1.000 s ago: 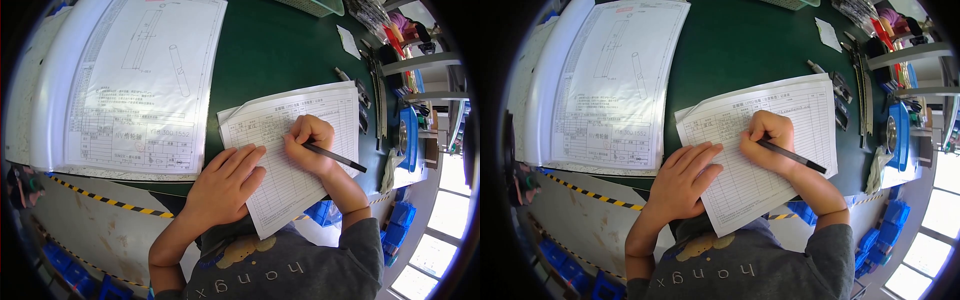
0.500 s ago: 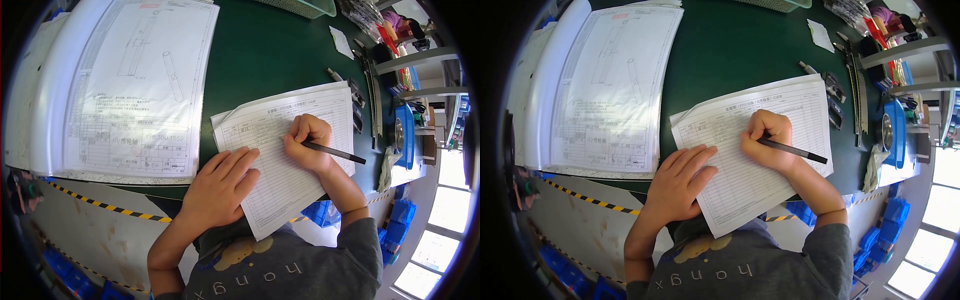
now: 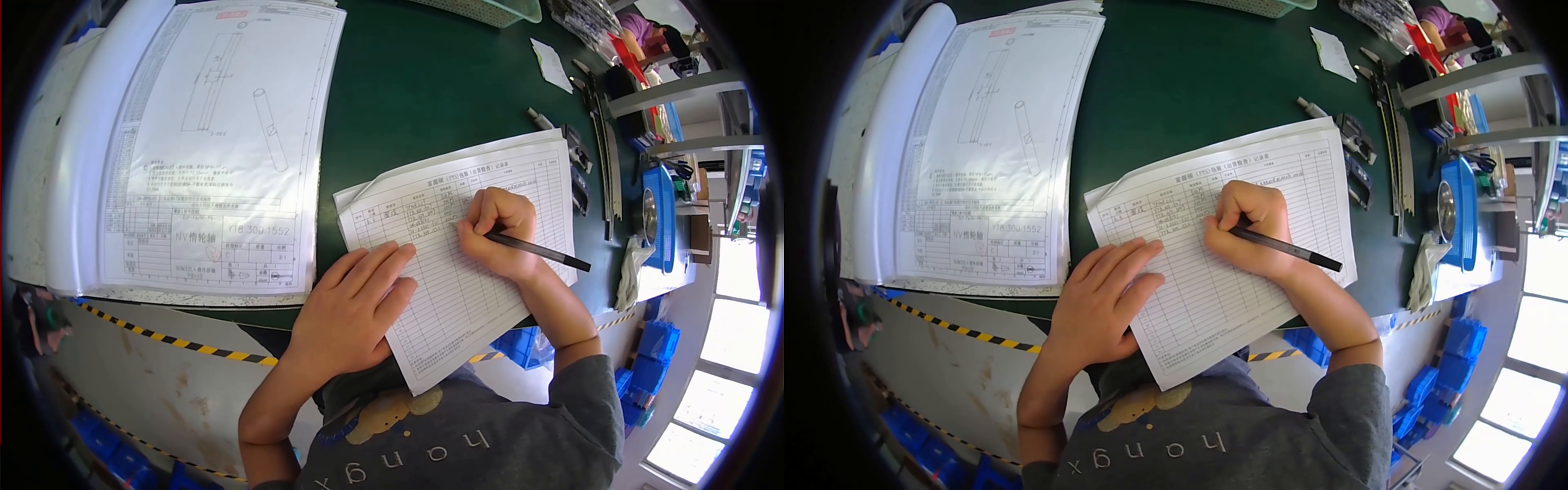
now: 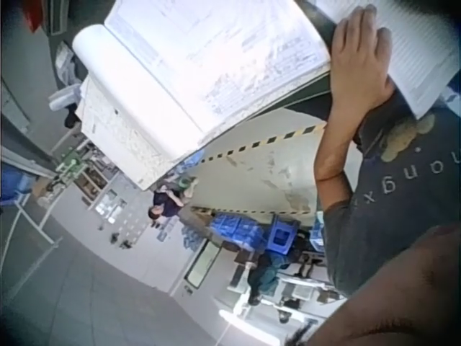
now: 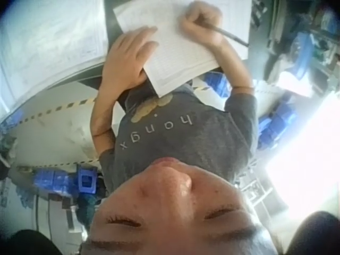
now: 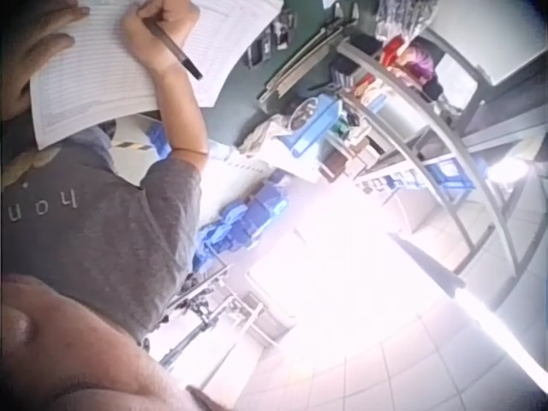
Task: Measuring the diameter of metal rods with a micrometer and recording the data on an inspection sheet.
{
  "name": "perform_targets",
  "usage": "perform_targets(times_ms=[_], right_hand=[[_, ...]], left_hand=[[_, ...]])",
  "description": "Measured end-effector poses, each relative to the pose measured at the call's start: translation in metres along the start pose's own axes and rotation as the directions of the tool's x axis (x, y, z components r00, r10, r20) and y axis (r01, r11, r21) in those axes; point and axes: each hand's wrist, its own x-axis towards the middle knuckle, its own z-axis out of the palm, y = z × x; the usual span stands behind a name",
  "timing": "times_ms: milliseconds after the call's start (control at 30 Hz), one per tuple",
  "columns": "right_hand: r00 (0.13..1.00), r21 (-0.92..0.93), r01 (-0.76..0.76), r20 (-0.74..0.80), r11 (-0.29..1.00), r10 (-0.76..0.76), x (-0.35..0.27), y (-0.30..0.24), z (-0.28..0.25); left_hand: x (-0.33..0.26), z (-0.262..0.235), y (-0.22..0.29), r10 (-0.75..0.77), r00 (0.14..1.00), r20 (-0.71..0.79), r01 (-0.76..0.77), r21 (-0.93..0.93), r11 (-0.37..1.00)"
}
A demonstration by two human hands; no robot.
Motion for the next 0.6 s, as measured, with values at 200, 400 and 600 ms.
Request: perform_targets(times_ms=[200, 400, 600], right_hand=[[1.000, 0.006, -0.013, -0.007, 1.000, 0.013, 0.0001, 0.0002, -0.0002], [0.999, 0.025, -0.017, -0.045, 1.000, 0.018, -0.0012, 0.0018, 0.0000], [1.000, 0.004, -0.012, -0.025, 1.000, 0.012, -0.0010, 0.0025, -0.0020]], left_hand=[[-0.0010, -0.0017, 0.0006, -0.005, 0.999, 0.034, 0.006, -0.016, 1.000], [-0.0011, -0.0016, 0.0010, -0.007, 0.999, 0.038, 0.007, -0.007, 1.000], [-0.0013, -0.0026, 0.0006, -0.008, 0.999, 0.044, 0.008, 0.000, 1.000]])
